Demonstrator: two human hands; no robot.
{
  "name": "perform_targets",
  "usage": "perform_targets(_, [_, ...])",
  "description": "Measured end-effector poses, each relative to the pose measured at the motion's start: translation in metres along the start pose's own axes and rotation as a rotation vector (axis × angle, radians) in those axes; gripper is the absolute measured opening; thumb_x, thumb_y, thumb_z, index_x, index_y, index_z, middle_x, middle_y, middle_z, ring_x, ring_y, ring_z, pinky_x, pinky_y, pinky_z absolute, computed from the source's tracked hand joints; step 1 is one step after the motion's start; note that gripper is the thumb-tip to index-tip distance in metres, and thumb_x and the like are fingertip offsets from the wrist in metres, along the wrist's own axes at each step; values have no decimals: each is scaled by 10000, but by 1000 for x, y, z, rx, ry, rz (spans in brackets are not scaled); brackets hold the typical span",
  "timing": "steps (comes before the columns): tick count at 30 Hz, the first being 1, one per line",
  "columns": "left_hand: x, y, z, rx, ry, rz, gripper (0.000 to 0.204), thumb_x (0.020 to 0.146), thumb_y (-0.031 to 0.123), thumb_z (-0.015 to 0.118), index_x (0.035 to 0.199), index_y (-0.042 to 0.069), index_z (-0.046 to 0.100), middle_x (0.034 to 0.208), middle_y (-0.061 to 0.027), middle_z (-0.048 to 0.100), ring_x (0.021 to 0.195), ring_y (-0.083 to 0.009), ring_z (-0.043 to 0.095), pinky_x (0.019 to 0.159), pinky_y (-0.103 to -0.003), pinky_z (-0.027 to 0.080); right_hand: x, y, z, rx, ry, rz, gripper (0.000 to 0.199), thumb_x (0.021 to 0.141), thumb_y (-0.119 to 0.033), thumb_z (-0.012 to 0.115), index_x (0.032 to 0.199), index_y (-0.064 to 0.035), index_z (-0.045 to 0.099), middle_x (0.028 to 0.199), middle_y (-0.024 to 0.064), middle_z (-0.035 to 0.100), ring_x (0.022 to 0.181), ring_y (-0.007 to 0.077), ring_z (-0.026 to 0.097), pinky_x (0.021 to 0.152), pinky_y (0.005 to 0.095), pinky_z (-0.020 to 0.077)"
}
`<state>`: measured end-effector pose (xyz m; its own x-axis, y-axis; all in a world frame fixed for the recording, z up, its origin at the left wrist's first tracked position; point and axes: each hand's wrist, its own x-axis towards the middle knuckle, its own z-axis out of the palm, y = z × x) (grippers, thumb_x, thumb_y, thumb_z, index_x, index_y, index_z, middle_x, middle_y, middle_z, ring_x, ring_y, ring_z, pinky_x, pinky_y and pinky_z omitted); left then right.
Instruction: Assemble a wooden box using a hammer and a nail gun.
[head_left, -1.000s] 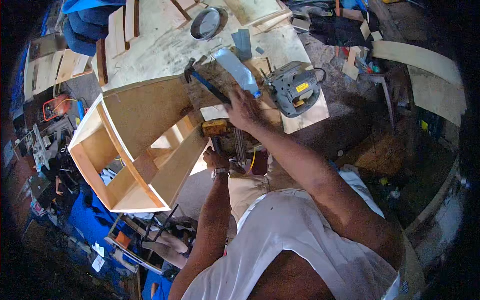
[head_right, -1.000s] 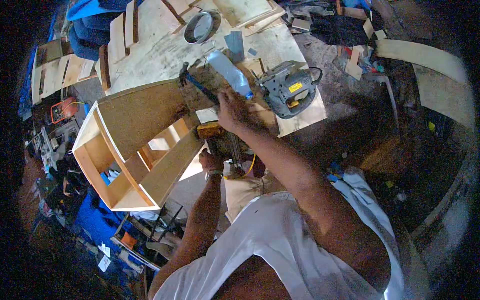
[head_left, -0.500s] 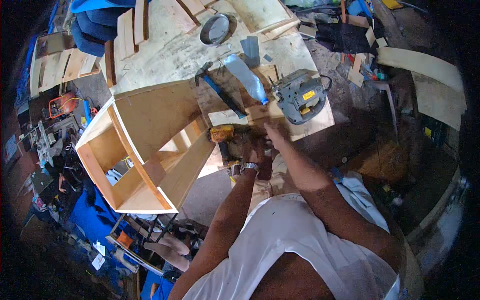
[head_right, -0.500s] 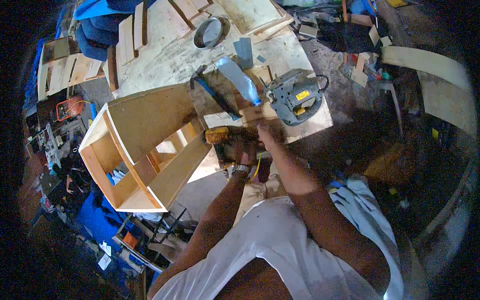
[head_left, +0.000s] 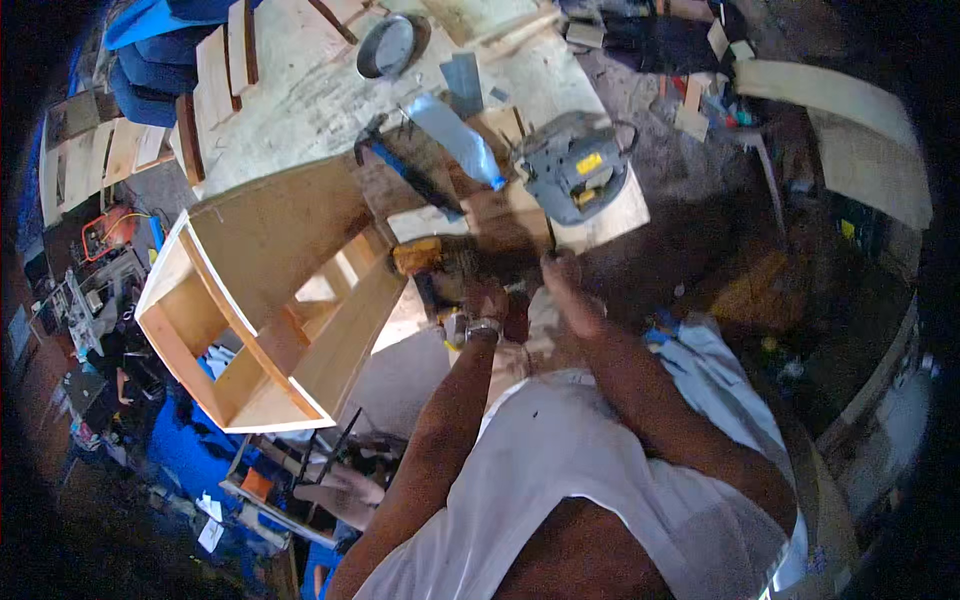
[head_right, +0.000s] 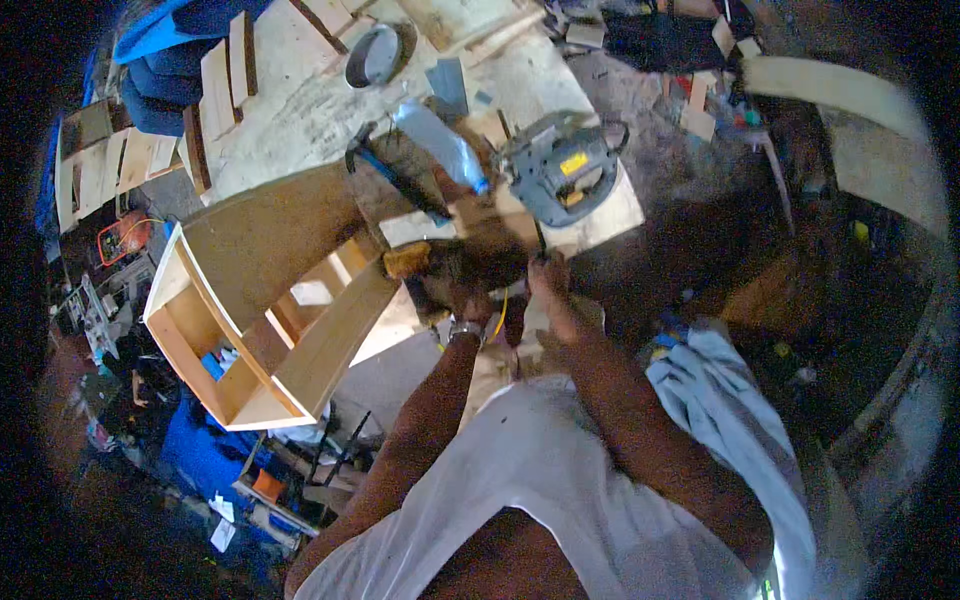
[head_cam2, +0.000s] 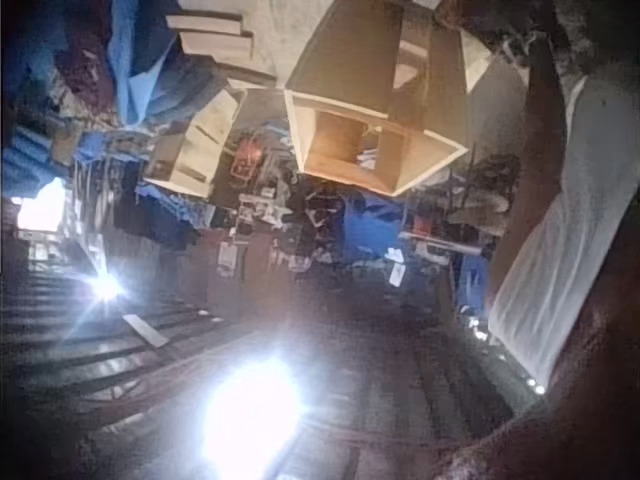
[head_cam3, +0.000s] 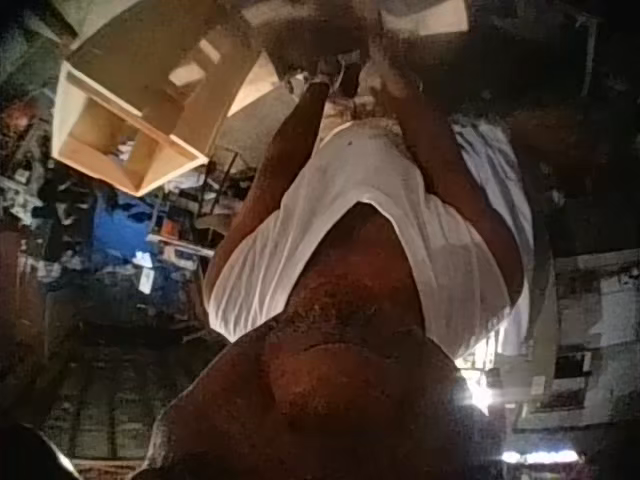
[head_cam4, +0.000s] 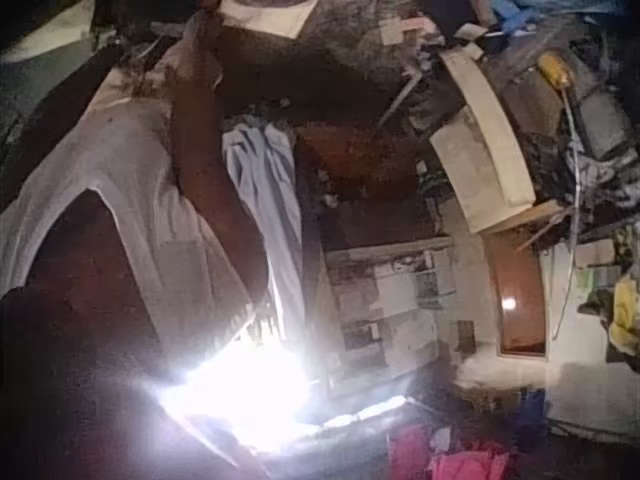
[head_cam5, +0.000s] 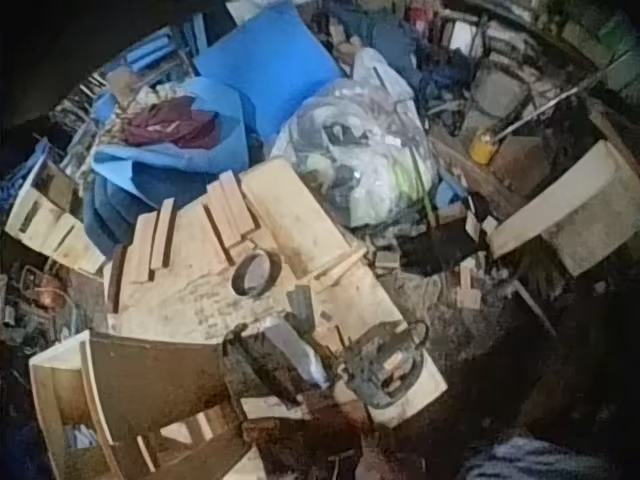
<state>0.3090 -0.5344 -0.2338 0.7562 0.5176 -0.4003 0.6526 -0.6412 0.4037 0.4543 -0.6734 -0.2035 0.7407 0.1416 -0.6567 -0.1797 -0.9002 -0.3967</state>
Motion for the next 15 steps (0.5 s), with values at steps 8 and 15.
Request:
perform_targets(8, [-26, -10, 31, -17, -90, 15, 403, 1012, 323, 442, 1218, 36, 634, 1249, -235, 634, 1129, -411, 593, 994, -491, 462, 17, 12, -11, 193, 95, -146, 397, 861, -269, 685, 1142, -3, 600, 1055, 248, 662, 1016, 433, 632, 881, 484, 502])
perform_targets(15, [-30, -16, 40, -111, 188, 151, 369, 991, 299, 471, 1246, 93, 640, 1084, -144, 693, 1019, -317, 629, 924, -480, 481, 22, -9, -54, 683, -319, 301, 492, 879, -364, 718, 1253, -73, 585, 1213, 116, 630, 1083, 274, 617, 870, 442, 516])
